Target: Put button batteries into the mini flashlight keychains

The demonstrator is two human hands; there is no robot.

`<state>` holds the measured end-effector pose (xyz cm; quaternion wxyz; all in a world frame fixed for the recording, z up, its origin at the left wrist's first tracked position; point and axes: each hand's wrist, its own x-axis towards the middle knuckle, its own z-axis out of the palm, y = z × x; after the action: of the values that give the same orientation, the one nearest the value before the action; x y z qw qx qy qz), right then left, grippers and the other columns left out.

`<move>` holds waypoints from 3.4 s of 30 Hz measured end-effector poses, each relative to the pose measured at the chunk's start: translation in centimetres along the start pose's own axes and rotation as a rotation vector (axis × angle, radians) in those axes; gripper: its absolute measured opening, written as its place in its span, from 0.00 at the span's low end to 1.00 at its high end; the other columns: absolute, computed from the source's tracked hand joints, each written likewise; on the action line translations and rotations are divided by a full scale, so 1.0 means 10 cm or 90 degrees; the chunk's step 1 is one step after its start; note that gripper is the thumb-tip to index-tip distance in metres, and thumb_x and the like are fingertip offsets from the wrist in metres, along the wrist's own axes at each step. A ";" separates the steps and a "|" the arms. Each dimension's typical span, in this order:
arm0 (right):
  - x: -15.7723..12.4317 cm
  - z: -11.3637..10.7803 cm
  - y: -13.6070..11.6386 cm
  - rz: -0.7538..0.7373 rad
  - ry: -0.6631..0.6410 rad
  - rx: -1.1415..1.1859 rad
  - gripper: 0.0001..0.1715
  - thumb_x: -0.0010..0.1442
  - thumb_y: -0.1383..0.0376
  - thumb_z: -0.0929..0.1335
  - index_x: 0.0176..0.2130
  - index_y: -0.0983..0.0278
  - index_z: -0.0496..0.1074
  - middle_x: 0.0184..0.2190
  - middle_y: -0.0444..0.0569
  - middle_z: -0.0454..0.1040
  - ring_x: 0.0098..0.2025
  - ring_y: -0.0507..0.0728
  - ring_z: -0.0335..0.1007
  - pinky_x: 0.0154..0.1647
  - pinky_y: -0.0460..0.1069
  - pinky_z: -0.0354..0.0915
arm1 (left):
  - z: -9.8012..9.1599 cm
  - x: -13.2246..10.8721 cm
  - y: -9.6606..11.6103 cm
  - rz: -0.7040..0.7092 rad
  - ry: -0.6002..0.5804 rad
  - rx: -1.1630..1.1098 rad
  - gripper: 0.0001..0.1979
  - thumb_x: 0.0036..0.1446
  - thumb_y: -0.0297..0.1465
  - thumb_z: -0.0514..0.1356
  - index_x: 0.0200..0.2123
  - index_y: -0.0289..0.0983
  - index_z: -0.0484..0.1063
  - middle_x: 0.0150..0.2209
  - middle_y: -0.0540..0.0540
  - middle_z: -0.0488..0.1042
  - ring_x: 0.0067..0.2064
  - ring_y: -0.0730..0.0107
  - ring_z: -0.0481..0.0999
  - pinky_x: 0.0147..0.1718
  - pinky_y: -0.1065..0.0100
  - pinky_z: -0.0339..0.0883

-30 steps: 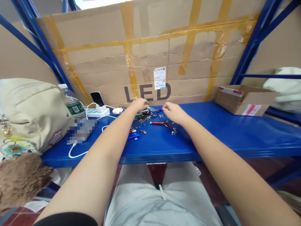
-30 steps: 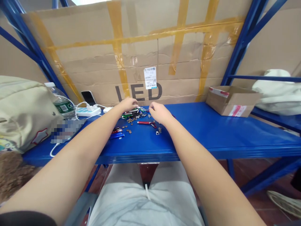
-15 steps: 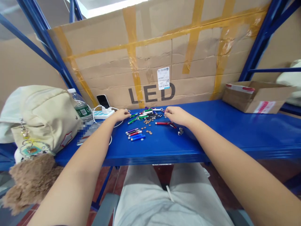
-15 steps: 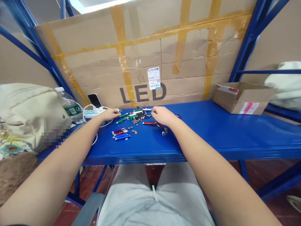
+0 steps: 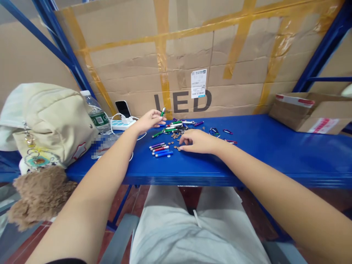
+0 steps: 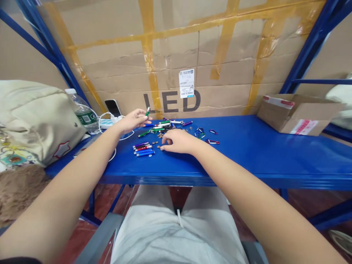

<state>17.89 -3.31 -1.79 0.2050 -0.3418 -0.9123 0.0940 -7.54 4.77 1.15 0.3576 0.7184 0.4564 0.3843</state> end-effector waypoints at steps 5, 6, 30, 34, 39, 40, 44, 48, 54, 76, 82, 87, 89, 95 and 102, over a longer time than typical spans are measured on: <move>0.06 0.07 -0.10 -0.025 -0.012 -0.074 0.07 0.57 0.64 0.70 0.35 0.64 0.78 0.31 0.48 0.74 0.31 0.54 0.67 0.33 0.48 0.57 | 0.20 -0.05 0.10 0.054 -0.121 0.003 0.15 0.65 0.30 0.54 0.54 0.38 0.62 0.54 0.37 0.74 0.51 0.66 0.77 0.47 0.64 0.71; 0.07 0.07 -0.10 -0.017 -0.013 -0.079 0.06 0.57 0.66 0.70 0.34 0.64 0.78 0.31 0.48 0.75 0.31 0.53 0.67 0.33 0.48 0.57 | 0.23 -0.05 0.11 0.068 -0.148 0.030 0.14 0.65 0.31 0.55 0.53 0.37 0.63 0.54 0.38 0.74 0.52 0.65 0.76 0.48 0.63 0.71; -0.03 -0.13 0.09 0.007 0.260 0.052 0.07 0.55 0.62 0.70 0.33 0.63 0.74 0.29 0.46 0.70 0.30 0.53 0.63 0.33 0.48 0.60 | 0.48 -0.22 0.28 0.233 -0.303 0.332 0.10 0.52 0.33 0.64 0.38 0.37 0.76 0.36 0.48 0.79 0.34 0.71 0.75 0.37 0.68 0.67; -0.03 -0.10 0.07 -0.018 0.233 0.055 0.06 0.57 0.62 0.69 0.34 0.62 0.74 0.31 0.47 0.71 0.31 0.53 0.65 0.34 0.48 0.60 | 0.52 -0.25 0.30 0.234 -0.287 0.330 0.10 0.52 0.34 0.64 0.38 0.36 0.77 0.35 0.48 0.79 0.34 0.71 0.75 0.36 0.69 0.67; -0.03 -0.09 0.10 0.013 0.238 0.056 0.10 0.55 0.62 0.70 0.39 0.63 0.74 0.31 0.46 0.71 0.31 0.53 0.65 0.34 0.48 0.60 | 0.52 -0.25 0.29 0.243 -0.280 0.327 0.10 0.52 0.33 0.64 0.37 0.36 0.76 0.35 0.48 0.78 0.34 0.72 0.75 0.36 0.69 0.67; -0.04 -0.08 0.10 0.028 0.242 0.063 0.13 0.54 0.62 0.71 0.41 0.63 0.73 0.31 0.46 0.71 0.31 0.53 0.65 0.34 0.48 0.60 | 0.51 -0.24 0.28 0.242 -0.274 0.328 0.09 0.52 0.33 0.64 0.37 0.36 0.76 0.35 0.48 0.78 0.34 0.72 0.75 0.36 0.69 0.67; -0.03 -0.03 0.04 0.032 0.219 0.051 0.10 0.55 0.63 0.70 0.38 0.64 0.71 0.31 0.46 0.72 0.30 0.52 0.64 0.32 0.47 0.59 | 0.46 -0.20 0.23 0.244 -0.226 0.344 0.09 0.52 0.31 0.63 0.37 0.36 0.76 0.35 0.48 0.78 0.37 0.70 0.75 0.38 0.68 0.67; 0.02 0.08 -0.07 -0.014 0.099 -0.027 0.05 0.57 0.64 0.69 0.34 0.64 0.73 0.30 0.46 0.72 0.31 0.53 0.65 0.33 0.47 0.57 | 0.42 -0.15 0.17 0.269 -0.186 0.356 0.08 0.53 0.29 0.62 0.38 0.35 0.76 0.38 0.47 0.79 0.39 0.68 0.76 0.40 0.67 0.67; 0.10 0.19 -0.16 0.031 0.021 -0.075 0.08 0.58 0.62 0.69 0.34 0.64 0.76 0.28 0.47 0.73 0.29 0.53 0.63 0.30 0.47 0.55 | 0.42 -0.11 0.11 0.297 -0.178 0.376 0.08 0.54 0.30 0.62 0.38 0.37 0.76 0.39 0.47 0.79 0.41 0.69 0.75 0.42 0.67 0.67; 0.07 0.03 -0.01 0.041 0.299 -0.029 0.08 0.57 0.62 0.67 0.32 0.64 0.74 0.22 0.41 0.62 0.26 0.51 0.57 0.29 0.47 0.51 | 0.44 -0.15 0.14 0.275 -0.197 0.381 0.09 0.52 0.31 0.63 0.38 0.36 0.76 0.37 0.47 0.79 0.38 0.69 0.76 0.38 0.69 0.66; 0.08 0.04 0.07 0.049 0.298 -0.043 0.08 0.58 0.62 0.67 0.32 0.64 0.74 0.21 0.41 0.62 0.25 0.51 0.58 0.28 0.47 0.50 | 0.46 -0.18 0.19 0.275 -0.204 0.374 0.09 0.53 0.30 0.63 0.38 0.35 0.76 0.37 0.47 0.79 0.38 0.69 0.76 0.39 0.68 0.66; 0.06 0.03 0.08 0.082 0.280 -0.018 0.10 0.58 0.61 0.68 0.39 0.64 0.74 0.21 0.40 0.63 0.25 0.51 0.59 0.27 0.47 0.51 | 0.46 -0.19 0.20 0.269 -0.207 0.369 0.07 0.53 0.30 0.63 0.37 0.35 0.76 0.36 0.47 0.79 0.38 0.70 0.76 0.39 0.69 0.66; 0.05 0.03 0.05 0.095 0.274 -0.008 0.14 0.57 0.62 0.69 0.44 0.64 0.72 0.22 0.39 0.65 0.25 0.51 0.61 0.28 0.47 0.52 | 0.45 -0.18 0.18 0.271 -0.199 0.361 0.08 0.52 0.30 0.64 0.37 0.35 0.76 0.36 0.47 0.79 0.37 0.70 0.75 0.38 0.69 0.66; 0.07 0.13 -0.14 0.008 0.141 -0.111 0.11 0.60 0.64 0.67 0.42 0.64 0.74 0.30 0.46 0.75 0.31 0.54 0.68 0.31 0.47 0.56 | 0.42 -0.14 0.12 0.293 -0.203 0.337 0.08 0.52 0.29 0.62 0.37 0.35 0.76 0.36 0.47 0.79 0.38 0.69 0.75 0.38 0.68 0.66; 0.09 0.19 -0.16 -0.102 0.002 -0.109 0.13 0.62 0.69 0.65 0.42 0.63 0.78 0.42 0.52 0.79 0.44 0.58 0.72 0.44 0.50 0.62 | 0.42 -0.12 0.11 0.302 -0.196 0.363 0.07 0.53 0.30 0.62 0.37 0.36 0.75 0.38 0.46 0.78 0.39 0.69 0.75 0.39 0.68 0.66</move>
<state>15.53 -3.95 -2.72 0.1836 -0.2841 -0.9410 -0.0017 -3.83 2.60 -0.09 0.1093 0.9235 0.3075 0.2016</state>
